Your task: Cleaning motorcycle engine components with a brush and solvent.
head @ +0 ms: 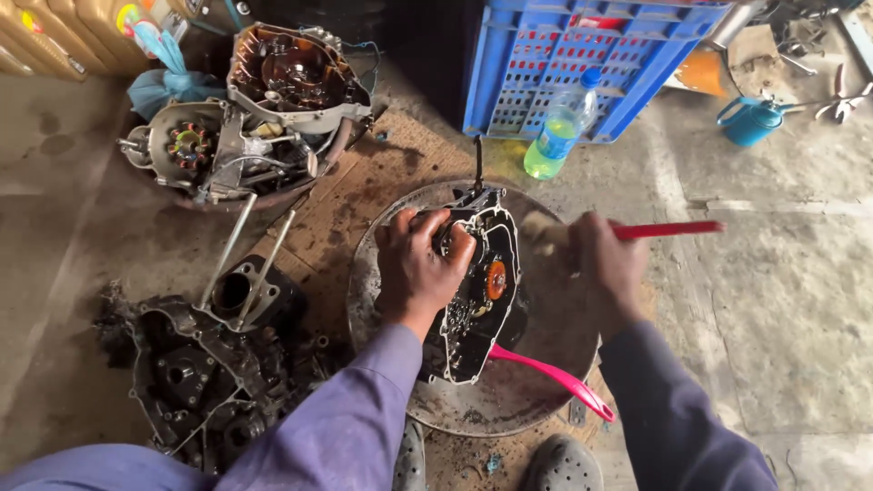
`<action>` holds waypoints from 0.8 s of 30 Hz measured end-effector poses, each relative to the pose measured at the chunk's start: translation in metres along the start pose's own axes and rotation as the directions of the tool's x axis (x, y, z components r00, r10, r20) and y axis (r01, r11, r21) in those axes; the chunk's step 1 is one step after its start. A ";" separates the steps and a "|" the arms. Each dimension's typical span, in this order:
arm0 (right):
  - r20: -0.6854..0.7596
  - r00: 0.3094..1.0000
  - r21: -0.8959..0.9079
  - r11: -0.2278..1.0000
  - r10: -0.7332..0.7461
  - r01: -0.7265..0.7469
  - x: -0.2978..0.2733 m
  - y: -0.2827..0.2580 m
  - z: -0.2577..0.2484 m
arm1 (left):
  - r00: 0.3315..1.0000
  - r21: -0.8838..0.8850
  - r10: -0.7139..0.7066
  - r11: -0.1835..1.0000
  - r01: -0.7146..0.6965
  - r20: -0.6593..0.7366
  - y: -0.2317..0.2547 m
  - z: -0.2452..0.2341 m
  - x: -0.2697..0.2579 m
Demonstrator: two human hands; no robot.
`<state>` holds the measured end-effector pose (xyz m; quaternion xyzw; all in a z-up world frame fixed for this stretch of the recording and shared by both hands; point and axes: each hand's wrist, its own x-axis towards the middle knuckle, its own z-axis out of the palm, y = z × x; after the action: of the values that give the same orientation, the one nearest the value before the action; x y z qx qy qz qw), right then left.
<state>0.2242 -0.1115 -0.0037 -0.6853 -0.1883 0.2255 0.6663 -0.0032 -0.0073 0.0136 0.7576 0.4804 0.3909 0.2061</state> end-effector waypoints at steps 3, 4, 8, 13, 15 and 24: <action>-0.050 0.998 -0.017 0.999 0.033 -0.034 -0.013 -0.054 0.024 | 0.999 -0.004 -0.002 1.000 0.002 0.033 0.007 -0.003 0.001; -0.050 0.998 -0.017 0.999 0.033 -0.034 -0.009 -0.052 0.031 | 0.999 -0.004 -0.003 1.000 0.003 0.032 0.007 -0.002 0.001; 0.331 0.895 -0.252 0.886 -0.299 0.390 0.010 -0.037 0.064 | 0.999 0.008 0.010 1.000 -0.010 0.036 0.002 -0.002 0.001; 0.277 0.949 -0.638 0.711 -0.149 0.297 0.037 -0.057 0.067 | 0.999 0.014 -0.011 1.000 0.011 0.036 0.010 -0.004 0.002; 0.173 0.984 -0.487 0.871 0.029 0.060 0.051 -0.048 0.058 | 0.999 0.025 -0.009 1.000 0.008 0.049 0.008 -0.007 0.002; 0.275 0.961 -0.651 0.733 -0.015 0.197 0.038 -0.090 0.090 | 0.999 0.007 0.002 1.000 -0.002 0.047 0.003 0.004 0.003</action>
<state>0.2090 -0.0119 0.0828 -0.8330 -0.3788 0.1885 0.3566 0.0023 -0.0061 0.0147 0.7678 0.4759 0.3715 0.2145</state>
